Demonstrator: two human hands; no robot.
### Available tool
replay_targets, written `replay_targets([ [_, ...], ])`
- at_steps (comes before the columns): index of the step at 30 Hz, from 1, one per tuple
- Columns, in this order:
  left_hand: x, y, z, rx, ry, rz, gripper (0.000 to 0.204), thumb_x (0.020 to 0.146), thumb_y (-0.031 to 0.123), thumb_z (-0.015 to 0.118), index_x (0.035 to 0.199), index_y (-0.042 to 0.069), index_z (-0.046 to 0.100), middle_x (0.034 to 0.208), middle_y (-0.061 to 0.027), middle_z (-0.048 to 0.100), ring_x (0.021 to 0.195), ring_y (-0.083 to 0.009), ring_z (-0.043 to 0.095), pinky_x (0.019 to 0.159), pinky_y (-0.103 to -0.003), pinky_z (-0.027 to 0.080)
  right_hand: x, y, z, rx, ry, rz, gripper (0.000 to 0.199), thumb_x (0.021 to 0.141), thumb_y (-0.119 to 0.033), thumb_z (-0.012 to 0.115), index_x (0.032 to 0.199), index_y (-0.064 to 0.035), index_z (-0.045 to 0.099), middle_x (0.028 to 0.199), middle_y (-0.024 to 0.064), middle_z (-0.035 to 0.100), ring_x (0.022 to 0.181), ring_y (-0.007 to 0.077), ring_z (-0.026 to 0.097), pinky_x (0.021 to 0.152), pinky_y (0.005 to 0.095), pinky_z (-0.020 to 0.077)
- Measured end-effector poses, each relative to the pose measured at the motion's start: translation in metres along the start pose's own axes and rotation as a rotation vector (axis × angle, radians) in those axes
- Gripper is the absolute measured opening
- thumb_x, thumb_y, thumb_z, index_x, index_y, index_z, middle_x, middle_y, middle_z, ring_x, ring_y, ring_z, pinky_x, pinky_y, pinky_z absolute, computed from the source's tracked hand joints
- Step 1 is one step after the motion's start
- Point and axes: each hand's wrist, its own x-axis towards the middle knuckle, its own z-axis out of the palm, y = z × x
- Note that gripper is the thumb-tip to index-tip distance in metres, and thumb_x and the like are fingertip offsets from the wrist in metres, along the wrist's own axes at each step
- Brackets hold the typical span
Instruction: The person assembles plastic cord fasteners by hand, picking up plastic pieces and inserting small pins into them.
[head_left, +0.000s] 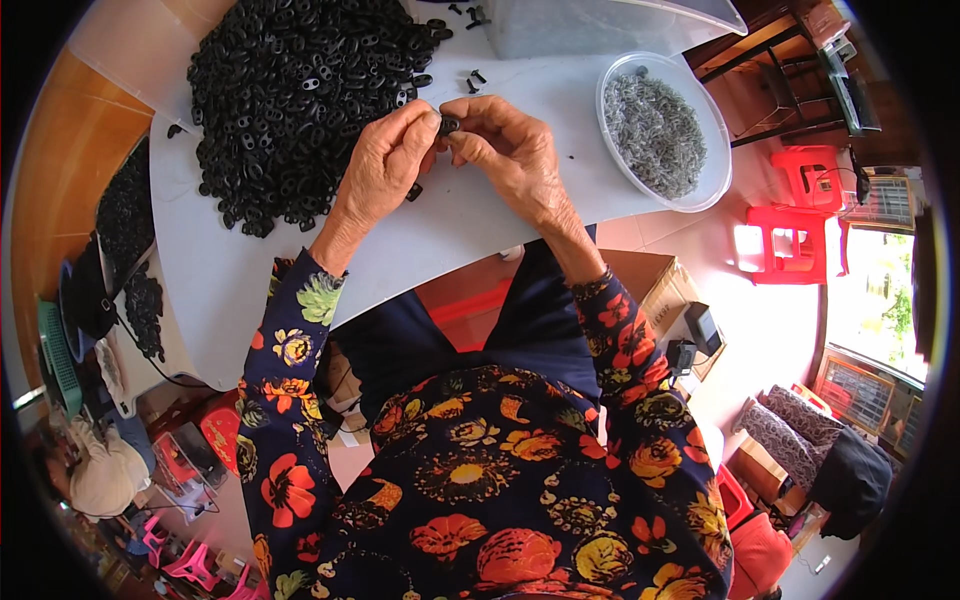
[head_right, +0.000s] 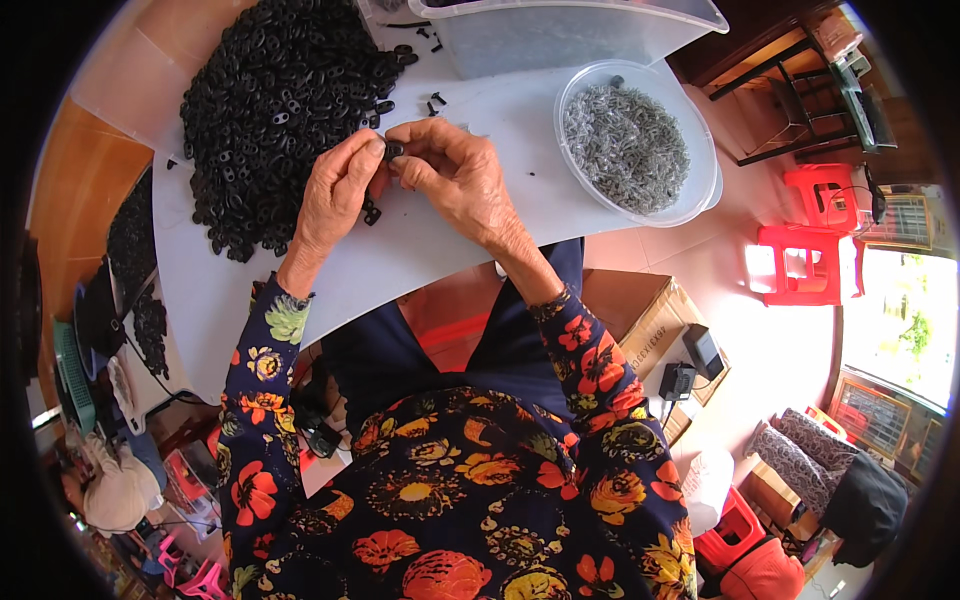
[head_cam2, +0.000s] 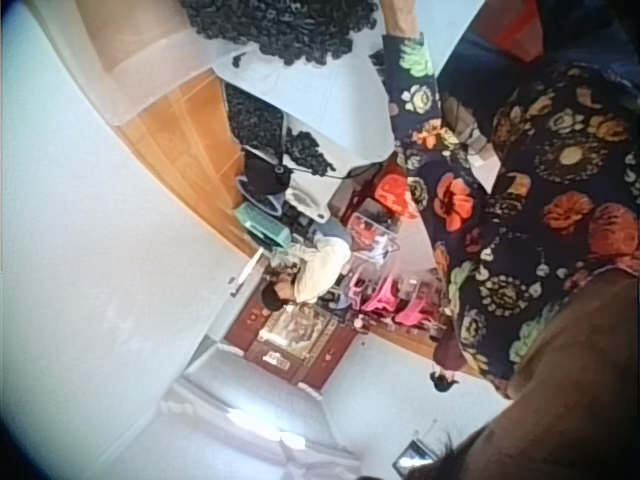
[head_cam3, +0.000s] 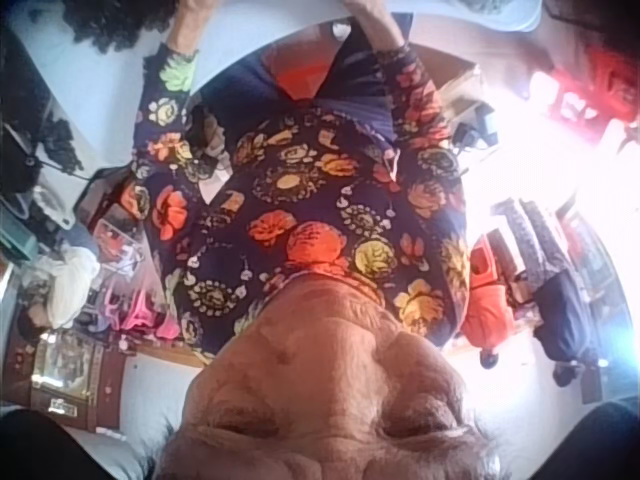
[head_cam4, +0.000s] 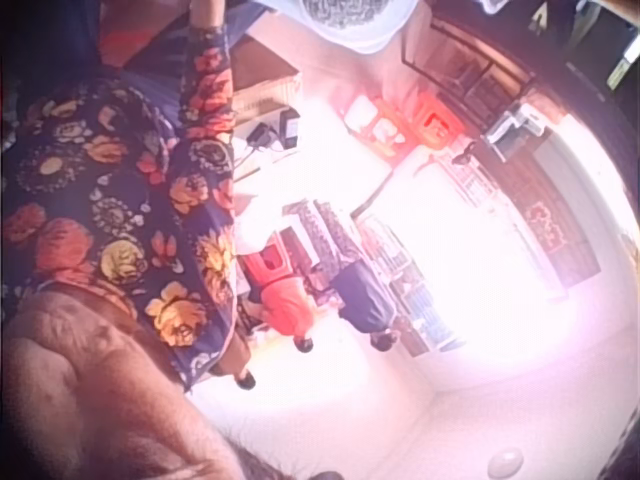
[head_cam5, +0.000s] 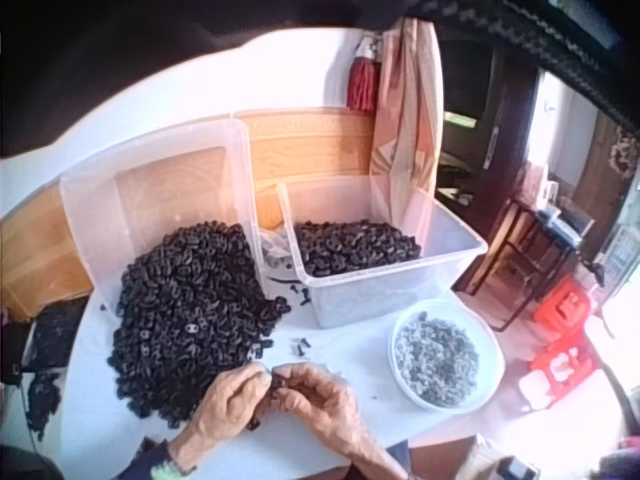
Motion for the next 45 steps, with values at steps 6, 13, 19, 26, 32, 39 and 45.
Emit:
replay_targets([
  [6,-0.002,-0.003,0.004,0.059,0.060,0.022,0.021,0.097,0.019,0.051,0.083,0.002,0.052,0.058,-0.0003,0.046,0.053,-0.0061,0.038,0.047,-0.025,0.035,0.001,0.001,0.000,-0.020,-0.004,0.006,0.022,0.087,-0.001,0.058,0.109,0.0038,0.059,0.083,0.0043,0.063,0.073,0.0081,0.057,0.072,0.0239,0.0505],
  [13,-0.003,0.000,0.005,0.060,0.074,0.062,0.018,0.094,0.014,0.054,0.081,0.001,0.052,0.059,0.0001,0.043,0.055,-0.0066,0.037,0.049,-0.024,0.035,0.002,0.000,0.002,-0.026,-0.018,0.018,0.013,0.090,-0.003,0.055,0.099,0.0046,0.057,0.079,0.0043,0.063,0.069,0.0080,0.055,0.065,0.0226,0.0477],
  [19,0.007,-0.004,-0.011,-0.086,0.242,-0.040,0.040,0.098,0.030,0.045,0.071,0.003,0.052,0.058,0.0033,0.044,0.056,-0.0047,0.040,0.054,-0.021,0.035,0.003,-0.023,0.001,-0.044,-0.037,-0.080,0.010,0.092,-0.004,0.049,0.097,0.0035,0.053,0.073,0.0046,0.060,0.064,0.0072,0.052,0.060,0.0211,0.0454],
  [26,0.013,-0.020,-0.022,-0.256,0.312,0.059,0.042,0.097,0.031,0.045,0.064,0.005,0.045,0.059,0.0008,0.045,0.061,-0.0094,0.045,0.061,-0.024,0.038,0.088,-0.120,-0.049,0.188,0.044,-0.175,0.020,0.079,-0.010,0.071,0.091,0.0020,0.061,0.074,0.0100,0.060,0.065,0.0198,0.060,0.060,0.0291,0.0492],
  [32,0.008,-0.011,-0.029,-0.218,0.331,-0.002,0.043,0.097,0.034,0.044,0.066,0.005,0.049,0.061,-0.0001,0.049,0.060,-0.0083,0.045,0.060,-0.024,0.038,0.058,-0.069,0.015,-0.598,0.094,-0.404,0.017,0.088,-0.017,0.061,0.081,-0.0017,0.065,0.054,0.0069,0.060,0.048,0.0124,0.055,0.052,0.0276,0.0473],
  [39,0.012,-0.015,-0.020,-0.251,0.337,0.003,0.042,0.097,0.036,0.045,0.070,0.005,0.050,0.061,0.0013,0.047,0.060,-0.0070,0.042,0.057,-0.023,0.037,0.082,0.001,0.008,-1.363,-0.181,-0.209,0.017,0.081,-0.010,0.063,0.096,-0.0056,0.066,0.096,0.0120,0.061,0.089,0.0341,0.060,0.078,0.0449,0.0489],
  [45,0.011,-0.007,-0.019,-0.225,0.284,-0.026,0.040,0.098,0.033,0.045,0.071,0.005,0.049,0.059,0.0019,0.044,0.059,-0.0070,0.041,0.057,-0.023,0.036,0.090,-0.005,0.005,-1.390,-0.301,-0.221,0.015,0.079,-0.011,0.064,0.093,-0.0046,0.066,0.093,0.0119,0.064,0.086,0.0334,0.062,0.077,0.0436,0.0493],
])
